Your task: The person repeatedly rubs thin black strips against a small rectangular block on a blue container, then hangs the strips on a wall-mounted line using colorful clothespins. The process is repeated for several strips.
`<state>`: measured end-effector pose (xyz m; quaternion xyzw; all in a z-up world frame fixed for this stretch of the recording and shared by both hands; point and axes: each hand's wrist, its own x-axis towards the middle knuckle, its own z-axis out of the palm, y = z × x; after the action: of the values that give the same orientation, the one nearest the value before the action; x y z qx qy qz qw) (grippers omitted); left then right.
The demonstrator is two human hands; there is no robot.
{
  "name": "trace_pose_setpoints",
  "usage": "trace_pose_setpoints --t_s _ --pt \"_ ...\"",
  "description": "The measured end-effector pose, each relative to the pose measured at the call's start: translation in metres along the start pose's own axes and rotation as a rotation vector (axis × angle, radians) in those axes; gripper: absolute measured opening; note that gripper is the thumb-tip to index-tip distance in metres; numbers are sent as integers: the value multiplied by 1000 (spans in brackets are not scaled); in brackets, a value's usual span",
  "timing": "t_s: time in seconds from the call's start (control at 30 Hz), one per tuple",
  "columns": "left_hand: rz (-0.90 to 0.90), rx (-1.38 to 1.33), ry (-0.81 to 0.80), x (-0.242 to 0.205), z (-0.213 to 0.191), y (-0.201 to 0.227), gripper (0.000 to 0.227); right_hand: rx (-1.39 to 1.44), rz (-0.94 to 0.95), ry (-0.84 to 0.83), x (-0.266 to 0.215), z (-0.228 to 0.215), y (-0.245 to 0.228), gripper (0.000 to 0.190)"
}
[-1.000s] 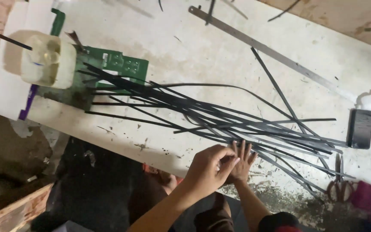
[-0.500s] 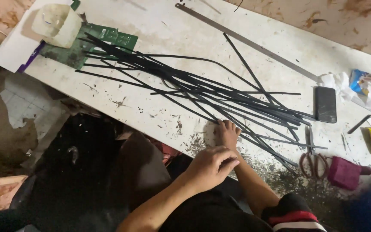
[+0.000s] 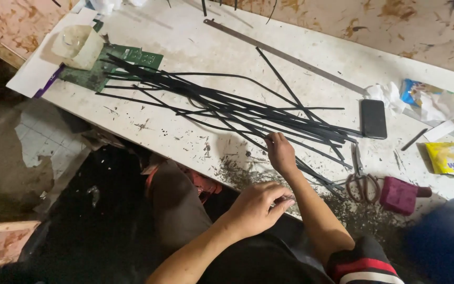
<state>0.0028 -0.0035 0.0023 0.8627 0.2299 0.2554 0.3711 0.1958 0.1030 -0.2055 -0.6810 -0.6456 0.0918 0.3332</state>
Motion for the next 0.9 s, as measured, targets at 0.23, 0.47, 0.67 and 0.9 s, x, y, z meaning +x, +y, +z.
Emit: trace_pose_setpoints --t_s 0.23,0.47,0.67,0.9 --pt "108 -33 30 4 12 33 14 320 -7 -2 -14 -127 -90 14" --pt "147 -74 -1 4 9 54 13 668 154 -5 -52 -213 -122 10" --pt "193 -146 78 9 -9 63 13 868 96 30 -84 -236 -120 20" --pt "358 -116 112 33 -17 66 12 922 4 203 -110 -254 -127 14"
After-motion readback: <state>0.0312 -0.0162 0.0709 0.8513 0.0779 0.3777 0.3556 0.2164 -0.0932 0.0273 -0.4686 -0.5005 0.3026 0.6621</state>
